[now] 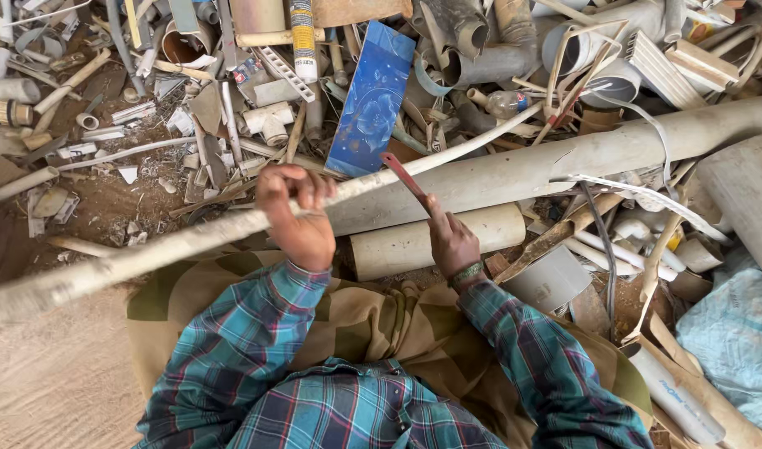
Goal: The person saws a white PVC pipe with a small hand saw while sitting among a collection of scrap plumbing materials.
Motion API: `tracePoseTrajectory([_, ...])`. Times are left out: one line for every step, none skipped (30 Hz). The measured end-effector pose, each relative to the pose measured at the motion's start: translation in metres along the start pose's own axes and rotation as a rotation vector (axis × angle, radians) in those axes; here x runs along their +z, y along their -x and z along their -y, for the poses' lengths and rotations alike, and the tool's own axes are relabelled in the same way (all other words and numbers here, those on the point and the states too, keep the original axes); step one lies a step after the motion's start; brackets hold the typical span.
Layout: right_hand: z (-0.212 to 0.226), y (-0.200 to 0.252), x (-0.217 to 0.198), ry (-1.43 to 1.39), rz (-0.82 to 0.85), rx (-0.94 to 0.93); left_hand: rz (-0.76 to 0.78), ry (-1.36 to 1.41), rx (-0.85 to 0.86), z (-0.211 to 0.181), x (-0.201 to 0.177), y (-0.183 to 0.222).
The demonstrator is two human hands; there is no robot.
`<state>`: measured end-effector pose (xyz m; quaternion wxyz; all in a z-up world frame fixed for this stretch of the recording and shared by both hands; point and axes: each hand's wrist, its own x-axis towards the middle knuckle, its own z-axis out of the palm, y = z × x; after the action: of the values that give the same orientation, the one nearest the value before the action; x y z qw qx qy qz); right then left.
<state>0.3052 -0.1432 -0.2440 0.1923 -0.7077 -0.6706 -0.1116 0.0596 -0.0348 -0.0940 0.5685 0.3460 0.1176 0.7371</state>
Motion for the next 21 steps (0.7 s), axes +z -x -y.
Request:
tracePoseTrajectory([-0.004, -0.008, 0.004, 0.025, 0.005, -0.005, -0.045, 0.007, -0.001, -0.001, -0.003, -0.002])
tracePoseTrajectory([-0.009, -0.011, 0.0, -0.002, -0.011, 0.005, -0.059, 0.016, -0.016, -0.002, -0.006, -0.004])
tracePoseTrajectory([-0.011, -0.015, -0.009, -0.03, -0.032, 0.023, -0.066, 0.023, -0.034, -0.003, -0.008, -0.009])
tracePoseTrajectory([-0.01, -0.018, -0.019, -0.058, -0.052, 0.04, -0.073, 0.03, -0.052, -0.006, -0.01, -0.014])
tracePoseTrajectory([-0.004, -0.022, -0.028, -0.11, 0.04, 0.123, -0.078, 0.054, -0.077, -0.009, -0.012, -0.017])
tracePoseTrajectory([0.007, -0.027, -0.034, -0.162, 0.132, 0.205, -0.083, 0.078, -0.101, -0.012, -0.015, -0.021])
tracePoseTrajectory([0.019, -0.031, -0.04, -0.219, 0.232, 0.283, -0.095, 0.097, -0.123, -0.015, -0.016, -0.022])
tracePoseTrajectory([0.031, -0.026, -0.049, -0.257, 0.205, 0.176, -0.049, 0.067, -0.094, -0.015, -0.015, -0.023])
tracePoseTrajectory([0.044, -0.011, -0.059, -0.294, 0.176, 0.074, 0.0, 0.036, -0.068, -0.014, -0.013, -0.023])
tracePoseTrajectory([0.051, -0.003, -0.063, -0.332, 0.146, -0.028, 0.048, 0.006, -0.042, -0.014, -0.01, -0.023])
tracePoseTrajectory([0.048, -0.005, -0.061, -0.315, 0.158, 0.002, 0.07, -0.005, -0.061, -0.015, -0.007, -0.019])
tracePoseTrajectory([0.041, -0.01, -0.054, -0.299, 0.169, 0.032, 0.093, -0.015, -0.081, -0.019, -0.004, -0.011])
tracePoseTrajectory([0.03, -0.014, -0.047, -0.278, 0.179, 0.063, 0.117, -0.021, -0.101, -0.021, 0.0, -0.007])
tracePoseTrajectory([0.017, -0.024, -0.037, -0.059, -0.096, -0.06, 0.103, -0.019, -0.112, -0.022, 0.003, -0.008])
tracePoseTrajectory([0.004, -0.039, -0.028, 0.163, -0.377, -0.193, 0.089, -0.017, -0.109, -0.024, 0.005, -0.011])
tracePoseTrajectory([-0.017, -0.042, -0.032, 0.066, -0.038, 0.055, 0.076, -0.015, -0.106, -0.026, 0.007, -0.014])
tracePoseTrajectory([-0.037, -0.042, -0.039, -0.033, 0.3, 0.306, 0.077, -0.023, -0.099, -0.027, 0.009, -0.014])
tracePoseTrajectory([-0.045, -0.044, -0.043, -0.184, 0.289, 0.378, 0.079, -0.031, -0.092, -0.028, 0.01, -0.013])
tracePoseTrajectory([-0.049, -0.047, -0.046, -0.332, 0.277, 0.45, 0.081, -0.034, -0.087, -0.027, 0.012, -0.013])
tracePoseTrajectory([-0.043, -0.046, -0.048, -0.385, 0.214, 0.354, 0.087, -0.029, -0.088, -0.026, 0.012, -0.014])
tracePoseTrajectory([-0.025, -0.036, -0.048, -0.44, 0.16, 0.261, 0.089, -0.029, -0.094, -0.028, 0.01, -0.014])
